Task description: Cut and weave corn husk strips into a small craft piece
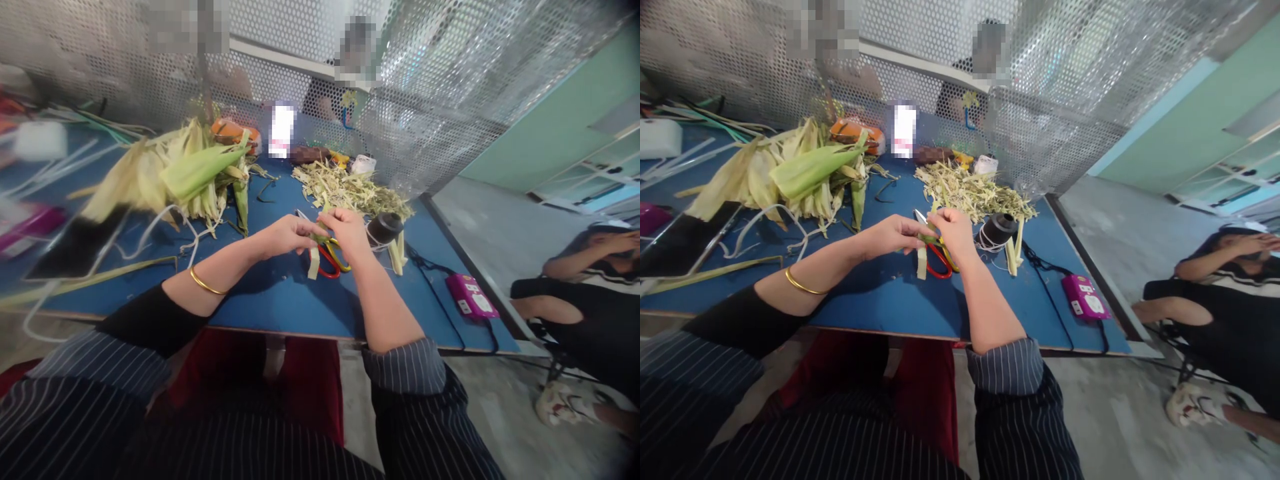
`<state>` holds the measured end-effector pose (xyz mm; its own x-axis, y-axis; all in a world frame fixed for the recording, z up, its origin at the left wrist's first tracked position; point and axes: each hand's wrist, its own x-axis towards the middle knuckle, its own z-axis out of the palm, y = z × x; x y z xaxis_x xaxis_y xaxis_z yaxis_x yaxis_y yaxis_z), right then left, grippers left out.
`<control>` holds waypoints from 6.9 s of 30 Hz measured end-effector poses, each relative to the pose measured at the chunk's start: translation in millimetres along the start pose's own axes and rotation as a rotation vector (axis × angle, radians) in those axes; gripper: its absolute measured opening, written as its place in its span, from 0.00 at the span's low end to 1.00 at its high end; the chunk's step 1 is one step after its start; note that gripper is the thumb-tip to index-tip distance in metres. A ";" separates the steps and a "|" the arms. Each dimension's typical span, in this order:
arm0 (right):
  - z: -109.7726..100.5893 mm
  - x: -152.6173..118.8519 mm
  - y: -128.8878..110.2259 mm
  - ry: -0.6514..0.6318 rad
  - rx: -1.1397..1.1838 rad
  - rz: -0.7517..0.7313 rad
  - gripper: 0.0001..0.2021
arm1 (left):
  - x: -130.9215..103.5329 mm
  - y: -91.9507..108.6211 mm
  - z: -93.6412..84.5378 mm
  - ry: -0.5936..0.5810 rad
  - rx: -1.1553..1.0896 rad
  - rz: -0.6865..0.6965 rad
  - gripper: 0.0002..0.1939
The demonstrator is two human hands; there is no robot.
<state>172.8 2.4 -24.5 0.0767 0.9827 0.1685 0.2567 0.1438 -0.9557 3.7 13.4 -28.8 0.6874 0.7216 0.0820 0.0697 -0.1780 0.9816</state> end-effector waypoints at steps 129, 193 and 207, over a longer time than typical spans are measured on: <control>14.8 -5.6 2.1 0.055 0.198 0.011 0.14 | -1.0 3.7 8.9 0.425 -0.193 -0.146 0.17; 17.0 -2.7 8.1 0.157 0.048 -0.091 0.12 | 2.7 -6.1 9.7 0.406 -0.070 -0.126 0.15; 8.2 -15.1 -9.3 0.000 -0.509 -0.302 0.16 | 3.5 0.0 1.9 0.571 -0.331 -0.175 0.11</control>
<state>161.3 -12.8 -20.1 -0.0717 0.9069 0.4153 0.6974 0.3433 -0.6292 7.5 14.6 -28.8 0.1902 0.9772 -0.0940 -0.1417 0.1221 0.9824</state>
